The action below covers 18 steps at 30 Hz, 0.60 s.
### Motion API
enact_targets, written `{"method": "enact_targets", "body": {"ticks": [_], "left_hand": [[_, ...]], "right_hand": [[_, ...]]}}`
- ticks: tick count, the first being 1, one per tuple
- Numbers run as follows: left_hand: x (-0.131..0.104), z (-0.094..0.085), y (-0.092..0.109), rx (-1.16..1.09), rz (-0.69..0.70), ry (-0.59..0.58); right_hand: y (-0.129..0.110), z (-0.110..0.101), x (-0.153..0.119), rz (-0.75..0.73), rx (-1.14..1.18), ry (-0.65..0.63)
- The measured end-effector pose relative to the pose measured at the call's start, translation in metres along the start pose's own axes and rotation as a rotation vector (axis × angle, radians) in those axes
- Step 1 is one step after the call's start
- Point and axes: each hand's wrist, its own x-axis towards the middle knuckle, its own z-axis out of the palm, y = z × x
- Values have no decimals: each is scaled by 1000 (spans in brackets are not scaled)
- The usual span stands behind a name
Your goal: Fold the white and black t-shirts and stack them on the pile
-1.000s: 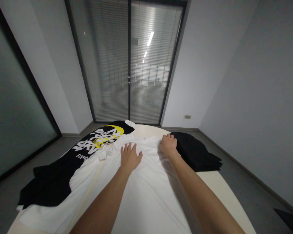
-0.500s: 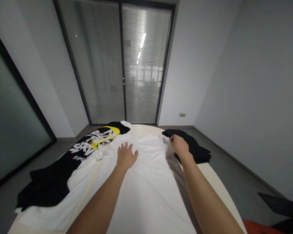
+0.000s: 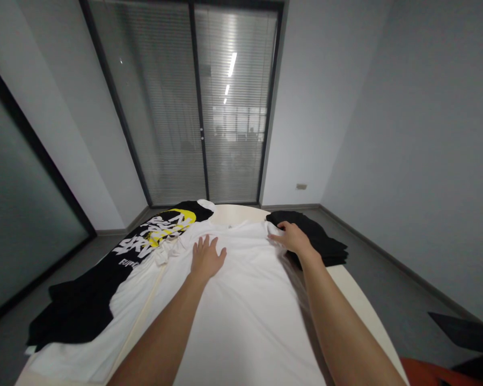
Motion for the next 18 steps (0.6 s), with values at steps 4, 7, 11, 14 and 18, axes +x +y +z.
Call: {"method": "enact_targets", "body": {"ticks": [4, 7, 11, 14, 18], "left_hand": [[0, 1, -1, 0, 1, -3], [0, 1, -1, 4, -1, -7], [1, 1, -1, 11, 3, -11], [2, 2, -2, 16, -3, -12], [2, 3, -2, 17, 1, -11]], "right_hand": [[-5, -5, -5, 22, -90, 11], [-3, -11, -4, 96, -19, 70], [6, -12, 3, 196, 142, 185], [19, -3, 11, 177, 336, 307], [35, 12, 23, 100, 569, 443]]}}
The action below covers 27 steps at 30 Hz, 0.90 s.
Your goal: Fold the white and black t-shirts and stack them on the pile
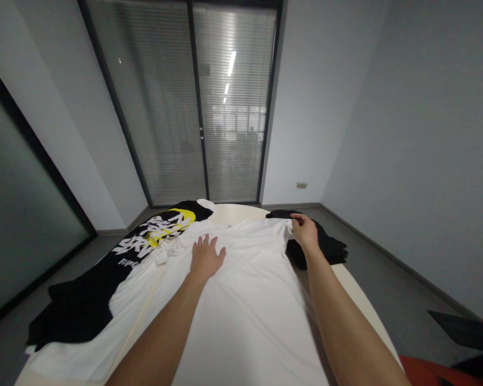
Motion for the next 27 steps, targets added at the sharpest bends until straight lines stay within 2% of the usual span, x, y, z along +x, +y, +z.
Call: {"method": "enact_targets", "body": {"ticks": [3, 6, 10, 12, 14, 17, 19, 23, 25, 27], "left_hand": [[-1, -1, 0, -6, 1, 4], [-1, -1, 1, -13, 0, 5], [-1, -2, 1, -9, -1, 4], [-1, -1, 1, -8, 0, 8], [-1, -1, 1, -8, 3, 10], [-1, -1, 1, -8, 3, 10], [-1, -1, 1, -9, 2, 9], [-1, -1, 1, -5, 7, 13], [-1, -1, 1, 0, 10, 18], [-1, -1, 1, -2, 15, 21]], "right_hand": [[6, 4, 4, -76, 93, 47], [1, 3, 4, -171, 113, 35], [-14, -4, -3, -218, 21, 12], [-22, -7, -7, -255, -35, -40], [-29, -7, -11, -341, -36, -157], [-38, 0, -17, -445, -2, -430], [-41, 8, -23, -427, 7, -624], [-44, 21, -36, -288, 30, -950], [-45, 22, -38, -233, 15, -1010], [-45, 20, -37, -210, -45, -975]]}}
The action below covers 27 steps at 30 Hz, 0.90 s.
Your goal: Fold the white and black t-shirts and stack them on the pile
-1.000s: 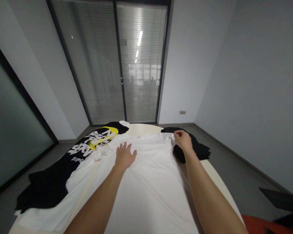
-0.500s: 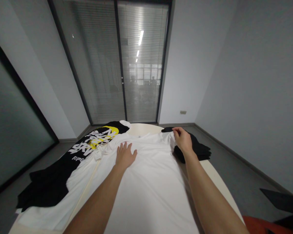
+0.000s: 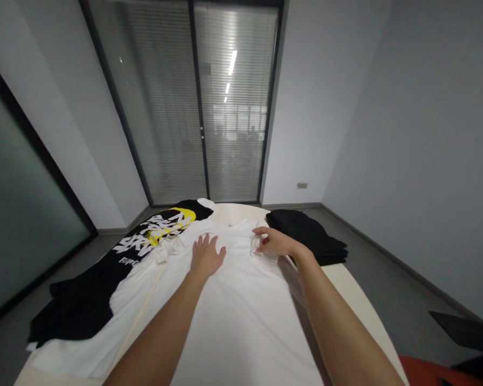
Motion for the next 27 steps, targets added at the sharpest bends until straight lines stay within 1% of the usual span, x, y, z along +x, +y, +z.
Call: {"method": "enact_targets", "body": {"ticks": [2, 4, 8, 10, 11, 12, 14, 17, 19, 21, 23, 25, 27], "left_hand": [[0, 0, 0, -5, 3, 2], [0, 0, 0, -6, 0, 1], [1, 0, 1, -5, -10, -11], [0, -1, 2, -5, -13, -15], [0, -1, 2, -6, -14, -18], [0, -2, 2, -7, -16, -21], [0, -3, 3, -10, -18, -24], [-1, -4, 2, -12, -15, -28], [-1, -4, 2, -10, -14, -30], [-1, -4, 1, -10, -13, -30], [-1, -3, 1, -11, -13, -30], [0, -3, 1, -11, -14, -30], [0, -3, 1, -9, -15, -31]], "right_hand": [[1, -4, -1, 40, -100, 63], [3, -5, -1, 51, -224, 94], [5, 8, 1, 21, -366, 89], [5, 15, 3, 37, -387, 134], [5, 16, 4, 54, -380, 180], [6, 15, 5, 69, -354, 244], [9, 9, 9, 87, -239, 418], [19, -7, 15, 77, 58, 718], [26, -18, 19, 84, 306, 864], [32, -24, 22, 117, 546, 932], [36, -26, 23, 142, 686, 941], [39, -23, 24, 151, 697, 968], [41, -19, 25, 154, 652, 1018]]}}
